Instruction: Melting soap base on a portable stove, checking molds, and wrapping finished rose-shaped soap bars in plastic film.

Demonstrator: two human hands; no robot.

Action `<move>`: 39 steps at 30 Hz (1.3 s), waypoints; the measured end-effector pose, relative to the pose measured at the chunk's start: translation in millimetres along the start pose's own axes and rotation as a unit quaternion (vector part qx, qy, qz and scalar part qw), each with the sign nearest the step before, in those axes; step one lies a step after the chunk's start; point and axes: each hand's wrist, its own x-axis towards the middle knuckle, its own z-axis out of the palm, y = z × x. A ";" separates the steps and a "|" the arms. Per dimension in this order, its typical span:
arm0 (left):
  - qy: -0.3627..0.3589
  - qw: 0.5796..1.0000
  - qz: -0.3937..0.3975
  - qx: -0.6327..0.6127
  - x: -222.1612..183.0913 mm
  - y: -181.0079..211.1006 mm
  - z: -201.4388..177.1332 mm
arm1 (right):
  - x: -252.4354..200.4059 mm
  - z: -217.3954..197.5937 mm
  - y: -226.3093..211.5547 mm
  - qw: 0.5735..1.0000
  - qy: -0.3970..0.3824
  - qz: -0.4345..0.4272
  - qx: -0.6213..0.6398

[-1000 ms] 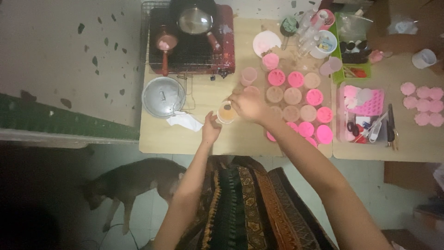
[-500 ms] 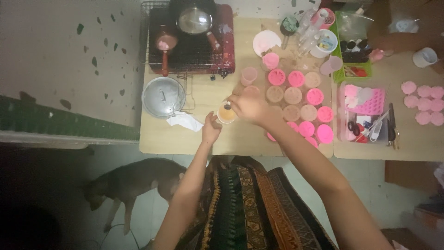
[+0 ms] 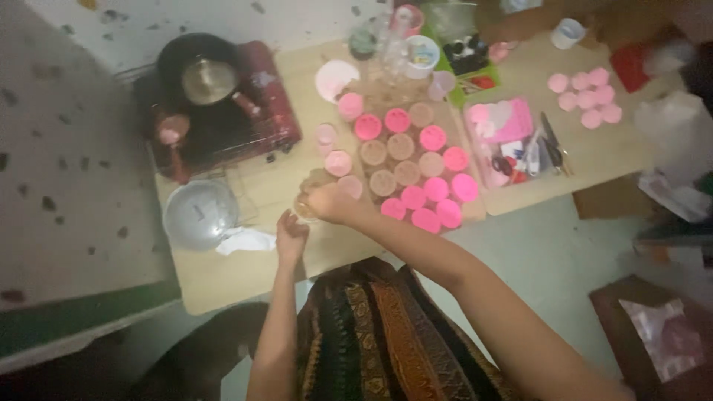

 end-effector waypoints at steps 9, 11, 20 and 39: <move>0.001 0.992 -0.036 0.125 -10.6 45.7 -0.7 | 7.6 -30.4 -21.8 0.994 0.066 0.054 0.076; 0.017 0.977 -0.040 0.209 -10.1 50.3 -0.6 | 7.0 -22.8 -18.2 0.996 0.049 0.063 0.030; 0.020 0.986 0.022 0.164 -3.8 32.2 -1.5 | 2.9 10.0 -5.9 0.982 0.187 0.014 0.014; 0.021 0.996 -0.036 0.085 3.3 1.7 0.7 | 13.7 -28.2 -3.8 0.988 -0.024 0.113 0.106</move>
